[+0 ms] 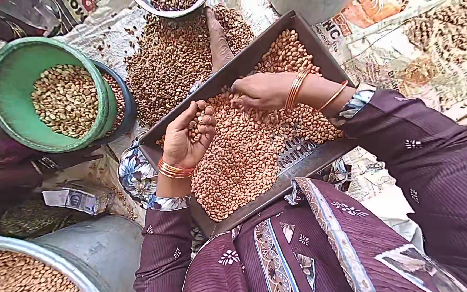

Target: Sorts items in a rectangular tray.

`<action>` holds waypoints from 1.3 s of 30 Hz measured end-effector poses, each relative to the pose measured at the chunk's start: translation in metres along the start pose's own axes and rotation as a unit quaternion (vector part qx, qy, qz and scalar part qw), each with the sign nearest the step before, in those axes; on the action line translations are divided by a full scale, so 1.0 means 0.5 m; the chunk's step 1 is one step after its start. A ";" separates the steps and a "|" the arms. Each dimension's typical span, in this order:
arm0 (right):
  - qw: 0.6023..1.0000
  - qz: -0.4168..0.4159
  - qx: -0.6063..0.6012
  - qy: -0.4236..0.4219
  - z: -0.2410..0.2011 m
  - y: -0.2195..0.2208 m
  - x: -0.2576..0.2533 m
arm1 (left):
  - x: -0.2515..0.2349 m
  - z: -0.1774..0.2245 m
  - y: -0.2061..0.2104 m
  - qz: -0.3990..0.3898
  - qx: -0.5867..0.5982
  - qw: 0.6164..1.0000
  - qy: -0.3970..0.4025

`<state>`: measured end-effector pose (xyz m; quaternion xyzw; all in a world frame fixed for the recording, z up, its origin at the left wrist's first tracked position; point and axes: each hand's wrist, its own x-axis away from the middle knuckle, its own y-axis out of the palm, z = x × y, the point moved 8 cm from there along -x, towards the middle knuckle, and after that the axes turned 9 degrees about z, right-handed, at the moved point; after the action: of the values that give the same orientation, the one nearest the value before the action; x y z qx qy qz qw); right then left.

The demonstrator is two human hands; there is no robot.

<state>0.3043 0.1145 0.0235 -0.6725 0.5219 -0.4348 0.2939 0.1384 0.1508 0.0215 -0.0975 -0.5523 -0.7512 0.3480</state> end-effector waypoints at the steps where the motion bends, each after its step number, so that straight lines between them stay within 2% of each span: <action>1: 0.997 0.006 -0.056 -0.046 -0.024 -0.008 0.005 | 0.000 0.011 -0.005 0.000 -0.008 1.000 0.014; 2: 0.996 0.028 -0.059 -0.056 -0.035 -0.029 0.014 | 0.003 0.024 -0.012 0.001 -0.021 0.999 0.034; 3: 0.998 0.052 -0.028 -0.020 -0.027 -0.054 0.027 | 0.008 0.036 -0.020 0.003 -0.045 0.997 0.057; 5: 0.985 0.079 0.091 0.123 0.020 -0.088 0.060 | 0.025 0.057 -0.035 0.014 -0.100 0.990 0.096; 7: 0.955 0.027 0.155 0.253 0.065 -0.068 0.092 | 0.036 0.069 -0.043 0.031 -0.159 0.979 0.123; 8: 0.953 -0.011 0.150 0.263 0.069 -0.038 0.101 | 0.036 0.070 -0.046 0.036 -0.191 0.972 0.133; 9: 0.965 -0.046 0.122 0.226 0.056 -0.005 0.107 | 0.033 0.068 -0.047 0.043 -0.222 0.964 0.141; 10: 0.984 -0.062 0.067 0.155 0.030 0.021 0.110 | 0.027 0.064 -0.047 0.045 -0.247 0.957 0.148; 12: 0.993 -0.052 -0.102 0.000 -0.028 0.034 0.120 | 0.012 0.051 -0.042 0.053 -0.274 0.947 0.156; 13: 0.986 -0.032 -0.159 -0.033 -0.046 0.018 0.127 | 0.007 0.044 -0.036 0.053 -0.280 0.945 0.158; 14: 0.988 0.006 -0.151 -0.037 -0.049 -0.008 0.134 | 0.005 0.039 -0.028 0.045 -0.286 0.943 0.163; 15: 0.995 0.048 -0.090 -0.010 -0.037 -0.035 0.143 | 0.004 0.036 -0.023 0.035 -0.293 0.941 0.169; 17: 0.989 0.077 0.055 0.111 0.011 -0.060 0.168 | 0.008 0.036 -0.015 0.019 -0.312 0.932 0.185; 19: 0.962 0.013 0.134 0.237 0.056 -0.033 0.198 | 0.017 0.037 -0.016 0.013 -0.342 0.918 0.199; 20: 0.954 -0.035 0.135 0.264 0.063 -0.003 0.212 | 0.024 0.037 -0.019 0.013 -0.357 0.911 0.205; 21: 0.958 -0.084 0.115 0.250 0.054 0.034 0.222 | 0.031 0.036 -0.023 0.012 -0.371 0.904 0.211; 22: 0.969 -0.127 0.075 0.197 0.027 0.070 0.229 | 0.042 0.032 -0.028 0.015 -0.384 0.897 0.218; 23: 0.983 -0.149 0.019 0.109 -0.010 0.099 0.236 | 0.054 0.026 -0.032 0.017 -0.398 0.890 0.222; 25: 0.983 -0.114 -0.128 -0.068 -0.083 0.107 0.241 | 0.059 0.018 -0.038 0.015 -0.415 0.878 0.237; 26: 0.975 -0.081 -0.175 -0.109 -0.103 0.089 0.236 | 0.055 0.016 -0.038 0.007 -0.415 0.875 0.248; 28: 0.981 0.026 -0.153 -0.117 -0.095 0.040 0.214 | 0.057 0.007 -0.030 -0.008 -0.441 0.858 0.264; 30: 0.989 0.099 -0.075 -0.076 -0.059 0.018 0.187 | 0.065 -0.001 -0.014 -0.021 -0.502 0.815 0.288; 32: 0.992 0.097 -0.044 -0.070 -0.037 0.029 0.167 | 0.068 -0.013 0.005 -0.039 -0.567 0.762 0.310; 34: 0.994 0.060 -0.050 -0.076 -0.036 0.054 0.157 | 0.068 -0.030 0.023 -0.058 -0.613 0.717 0.327; 39: 0.993 0.078 0.004 -0.087 -0.052 0.071 0.153 | 0.060 -0.068 0.057 -0.091 -0.675 0.640 0.357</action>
<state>0.2714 0.0330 0.0262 -0.6641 0.5432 -0.3523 0.3738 0.1426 0.1035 0.0464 0.0212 0.2687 -0.9197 0.2856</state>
